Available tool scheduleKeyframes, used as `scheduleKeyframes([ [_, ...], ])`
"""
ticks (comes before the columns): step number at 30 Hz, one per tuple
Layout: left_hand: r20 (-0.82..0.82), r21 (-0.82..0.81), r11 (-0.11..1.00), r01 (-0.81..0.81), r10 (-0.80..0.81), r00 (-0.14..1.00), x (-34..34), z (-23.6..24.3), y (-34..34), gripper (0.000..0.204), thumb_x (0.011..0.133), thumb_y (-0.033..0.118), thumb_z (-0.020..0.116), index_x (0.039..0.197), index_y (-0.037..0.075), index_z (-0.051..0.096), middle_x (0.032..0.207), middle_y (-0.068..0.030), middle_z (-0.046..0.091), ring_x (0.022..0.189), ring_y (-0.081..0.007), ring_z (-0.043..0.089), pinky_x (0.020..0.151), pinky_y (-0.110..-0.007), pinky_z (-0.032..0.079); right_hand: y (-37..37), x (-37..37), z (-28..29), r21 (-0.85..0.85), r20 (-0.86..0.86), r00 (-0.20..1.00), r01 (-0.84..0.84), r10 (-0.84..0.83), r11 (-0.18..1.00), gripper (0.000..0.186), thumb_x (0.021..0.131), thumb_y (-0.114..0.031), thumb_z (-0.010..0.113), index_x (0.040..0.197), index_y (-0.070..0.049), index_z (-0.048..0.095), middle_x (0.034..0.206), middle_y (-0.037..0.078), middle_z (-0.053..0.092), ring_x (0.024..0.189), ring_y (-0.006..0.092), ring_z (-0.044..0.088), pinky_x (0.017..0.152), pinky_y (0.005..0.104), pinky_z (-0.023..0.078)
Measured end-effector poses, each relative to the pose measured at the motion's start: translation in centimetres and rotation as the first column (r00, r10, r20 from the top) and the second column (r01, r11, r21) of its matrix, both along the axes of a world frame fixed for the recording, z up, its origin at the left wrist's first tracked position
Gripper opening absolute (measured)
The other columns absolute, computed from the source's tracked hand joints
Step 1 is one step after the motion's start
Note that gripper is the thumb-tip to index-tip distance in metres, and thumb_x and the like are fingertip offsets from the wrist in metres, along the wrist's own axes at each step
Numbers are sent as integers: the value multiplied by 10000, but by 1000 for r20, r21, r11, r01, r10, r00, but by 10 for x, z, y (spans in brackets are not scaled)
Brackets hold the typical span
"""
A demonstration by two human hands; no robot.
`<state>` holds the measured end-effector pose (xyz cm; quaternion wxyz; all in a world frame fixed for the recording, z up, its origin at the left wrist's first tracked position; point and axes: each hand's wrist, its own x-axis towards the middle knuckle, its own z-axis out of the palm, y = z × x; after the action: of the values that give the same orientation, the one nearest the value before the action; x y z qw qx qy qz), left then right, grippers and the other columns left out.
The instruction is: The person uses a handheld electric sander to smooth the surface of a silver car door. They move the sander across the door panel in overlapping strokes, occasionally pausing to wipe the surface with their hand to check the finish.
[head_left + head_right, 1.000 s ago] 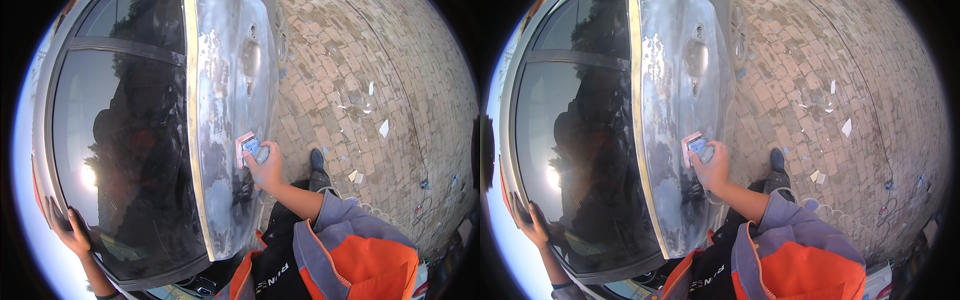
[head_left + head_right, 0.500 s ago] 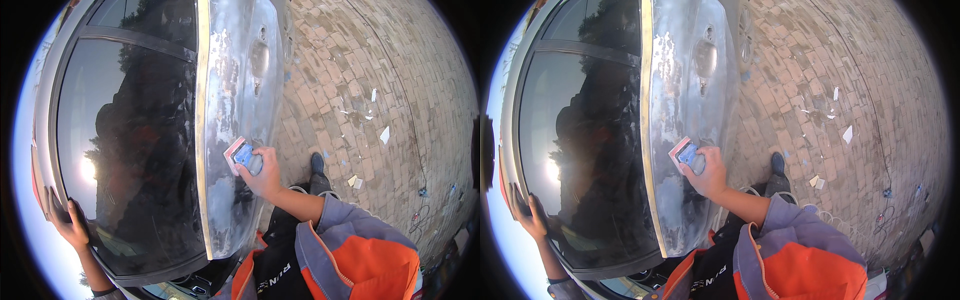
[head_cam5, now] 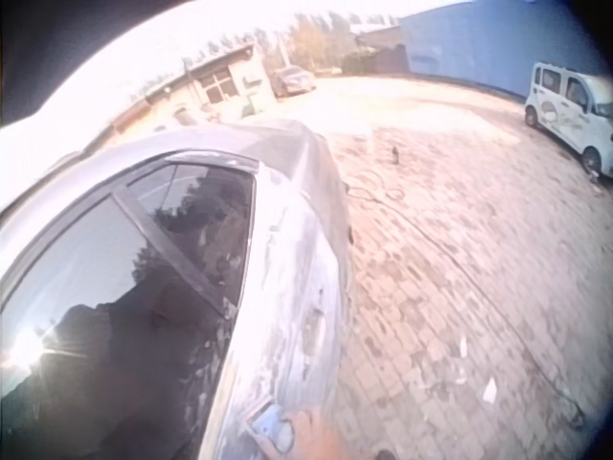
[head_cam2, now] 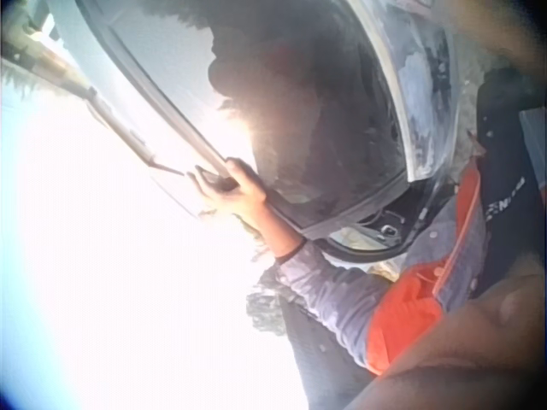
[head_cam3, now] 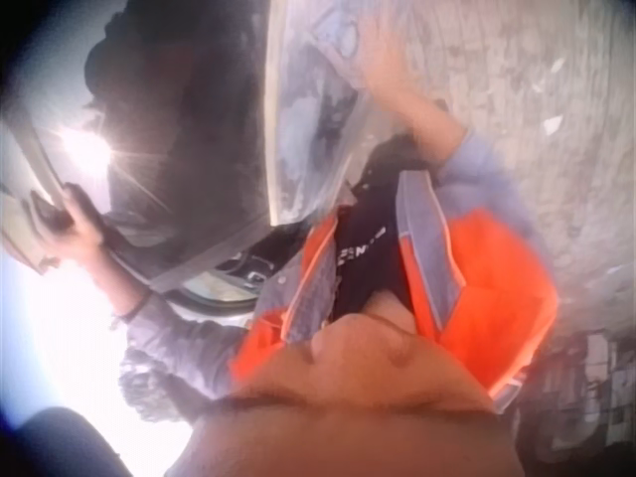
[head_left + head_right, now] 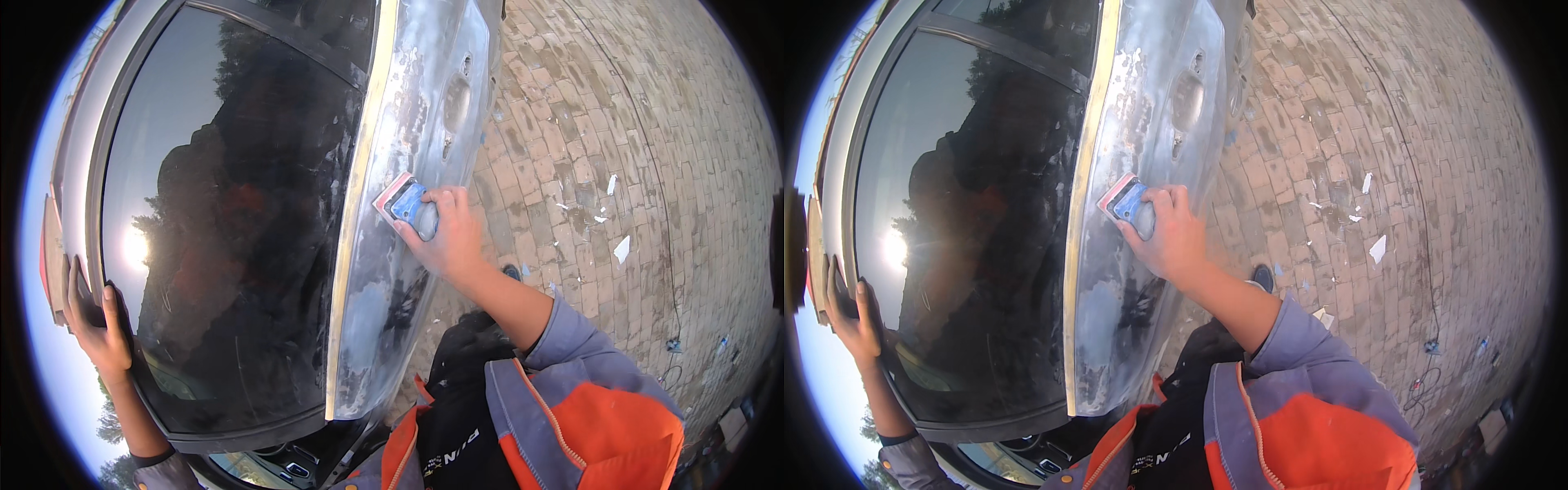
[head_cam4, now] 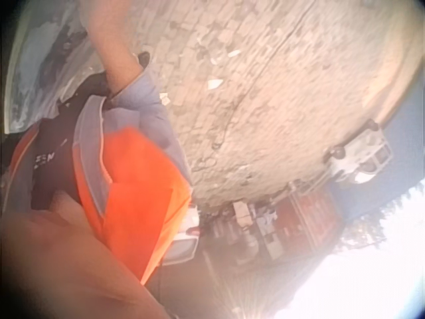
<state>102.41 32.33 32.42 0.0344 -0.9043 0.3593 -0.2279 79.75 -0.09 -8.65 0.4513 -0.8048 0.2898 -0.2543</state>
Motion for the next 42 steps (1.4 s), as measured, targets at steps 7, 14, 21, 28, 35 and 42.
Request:
scheduleKeyframes([
  [7,104,126,992,32,-46,993,-1,2,-4,594,1091,290,666,1580,-21,537,1600,-222,559,1511,-364,493,1271,-485,335,90,-78,-36,-48,113,963,-241,245,969,559,787,-336,962,1187,-137,627,1202,121,625,877,304,743,646,398,610],
  [14,104,119,992,31,-44,994,-1,1,-5,586,1085,273,669,1570,-32,544,1597,-220,568,1512,-360,493,1273,-485,334,64,-55,-37,-74,143,974,-167,176,983,555,763,-326,974,1155,-131,633,1183,115,633,876,305,739,642,409,601],
  [21,64,57,997,43,-47,997,2,1,-4,585,1078,258,680,1571,-29,547,1602,-217,568,1508,-350,507,1255,-484,376,10,-14,-37,-58,134,989,65,-57,996,606,766,-329,975,1186,-117,593,1189,119,601,876,342,695,719,453,590],
  [28,160,150,988,48,-72,984,2,4,-6,575,1070,258,690,1574,10,565,1615,-208,562,1522,-349,505,1265,-478,366,97,-74,-40,-14,130,985,-116,117,993,618,758,-341,984,1184,-123,592,1189,115,601,894,338,711,658,431,591],
  [35,256,139,990,31,-66,964,-6,-1,-15,608,1004,352,755,1530,72,630,1584,-172,600,1479,-346,552,1233,-465,402,63,-44,-57,10,159,987,25,-26,1000,630,768,-321,976,1215,-88,599,1189,146,602,974,372,690,770,446,593],
  [42,502,90,990,107,-138,854,-27,-13,-26,597,952,376,809,1501,193,663,1574,-93,617,1462,-333,552,1238,-481,387,-33,-17,-38,583,73,991,49,-112,811,657,897,-336,909,1377,-47,567,1178,135,705,899,279,742,716,387,613],
])
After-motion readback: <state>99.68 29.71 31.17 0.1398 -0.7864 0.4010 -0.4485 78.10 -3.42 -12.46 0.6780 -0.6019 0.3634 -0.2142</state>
